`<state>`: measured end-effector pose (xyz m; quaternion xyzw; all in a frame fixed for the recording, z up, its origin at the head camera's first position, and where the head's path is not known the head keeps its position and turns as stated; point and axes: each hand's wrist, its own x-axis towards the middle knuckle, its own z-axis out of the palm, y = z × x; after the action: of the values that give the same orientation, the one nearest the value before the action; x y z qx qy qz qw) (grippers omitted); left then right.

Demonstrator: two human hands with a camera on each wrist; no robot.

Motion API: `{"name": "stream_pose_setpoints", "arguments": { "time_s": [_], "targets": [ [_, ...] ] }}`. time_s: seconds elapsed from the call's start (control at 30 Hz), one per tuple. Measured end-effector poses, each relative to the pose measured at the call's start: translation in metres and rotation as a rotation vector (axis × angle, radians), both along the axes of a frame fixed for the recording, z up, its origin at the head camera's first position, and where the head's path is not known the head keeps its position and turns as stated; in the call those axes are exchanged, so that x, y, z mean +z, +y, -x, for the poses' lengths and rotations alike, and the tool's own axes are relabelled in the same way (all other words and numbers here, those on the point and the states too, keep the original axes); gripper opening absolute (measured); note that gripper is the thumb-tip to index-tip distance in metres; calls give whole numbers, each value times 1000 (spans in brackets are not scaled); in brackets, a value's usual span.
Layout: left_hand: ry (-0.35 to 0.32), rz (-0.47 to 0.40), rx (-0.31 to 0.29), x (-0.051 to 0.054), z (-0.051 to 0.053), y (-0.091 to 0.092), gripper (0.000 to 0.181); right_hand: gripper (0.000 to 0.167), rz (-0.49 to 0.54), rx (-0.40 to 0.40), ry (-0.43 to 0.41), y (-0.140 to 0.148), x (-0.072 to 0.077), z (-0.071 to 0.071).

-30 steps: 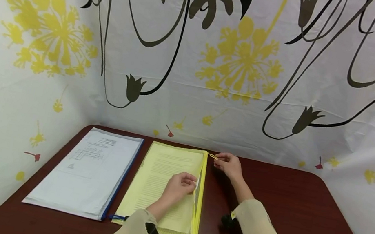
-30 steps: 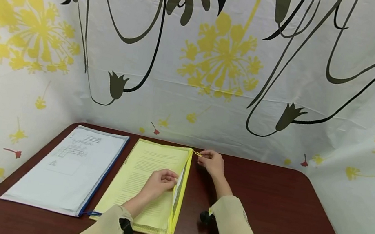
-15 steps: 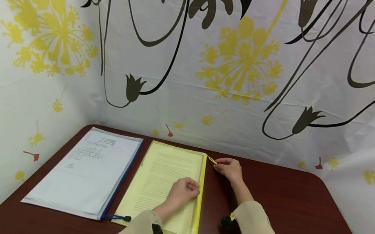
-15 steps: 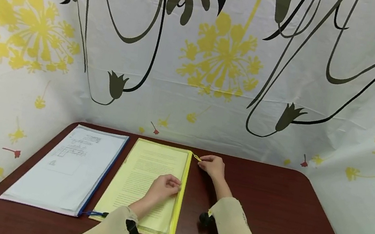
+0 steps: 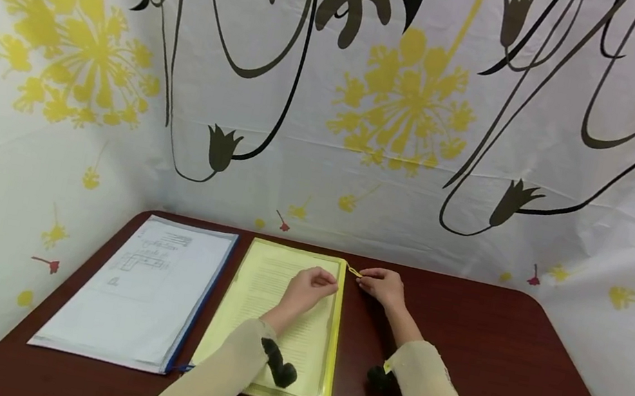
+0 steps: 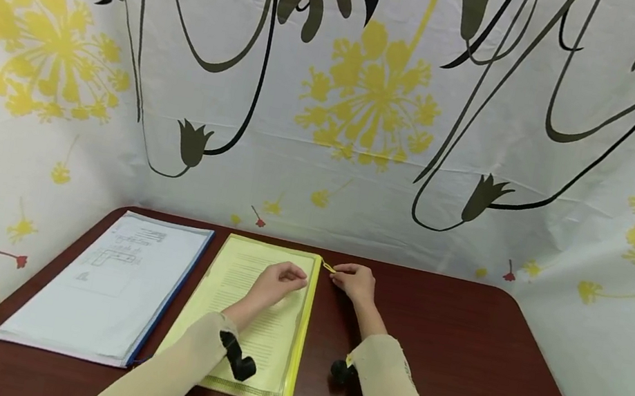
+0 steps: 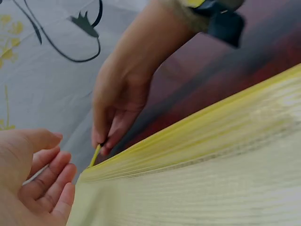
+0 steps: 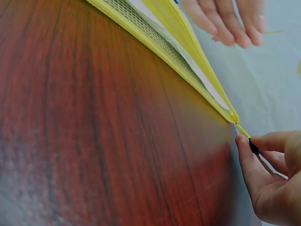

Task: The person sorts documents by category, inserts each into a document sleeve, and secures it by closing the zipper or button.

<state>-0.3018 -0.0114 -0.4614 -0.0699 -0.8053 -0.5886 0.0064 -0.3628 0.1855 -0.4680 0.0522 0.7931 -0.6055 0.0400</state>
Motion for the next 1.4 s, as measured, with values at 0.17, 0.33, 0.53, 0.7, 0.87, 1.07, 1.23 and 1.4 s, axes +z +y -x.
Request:
{"name": "stream_pose_setpoints", "arguments": {
  "time_s": [0.17, 0.33, 0.53, 0.7, 0.87, 1.07, 1.23, 1.4],
  "targets": [
    [26, -31, 5, 2, 22, 6, 23, 26, 10, -18, 0, 3, 0, 1],
    [49, -72, 7, -8, 42, 9, 30, 22, -4, -36, 16, 0, -1, -2],
    [18, -42, 46, -26, 52, 5, 34, 19, -88, -24, 15, -9, -8, -4],
    [31, 2, 20, -34, 52, 4, 43, 18, -148, -36, 35, -8, -11, -4],
    [56, 38, 30, -36, 54, 8, 45, 18, -180, -12, 47, -4, -9, -5],
    [86, 70, 45, -36, 60, 9, 43, 17, -238, 14, 86, -1, -4, -6],
    [84, 88, 58, -40, 62, 9, 42, 18, -317, 36, 110, 0, -2, -9],
    [88, 97, 49, -40, 57, 10, 42, 17, -400, 45, 124, -1, -1, -13]
  ]
}}
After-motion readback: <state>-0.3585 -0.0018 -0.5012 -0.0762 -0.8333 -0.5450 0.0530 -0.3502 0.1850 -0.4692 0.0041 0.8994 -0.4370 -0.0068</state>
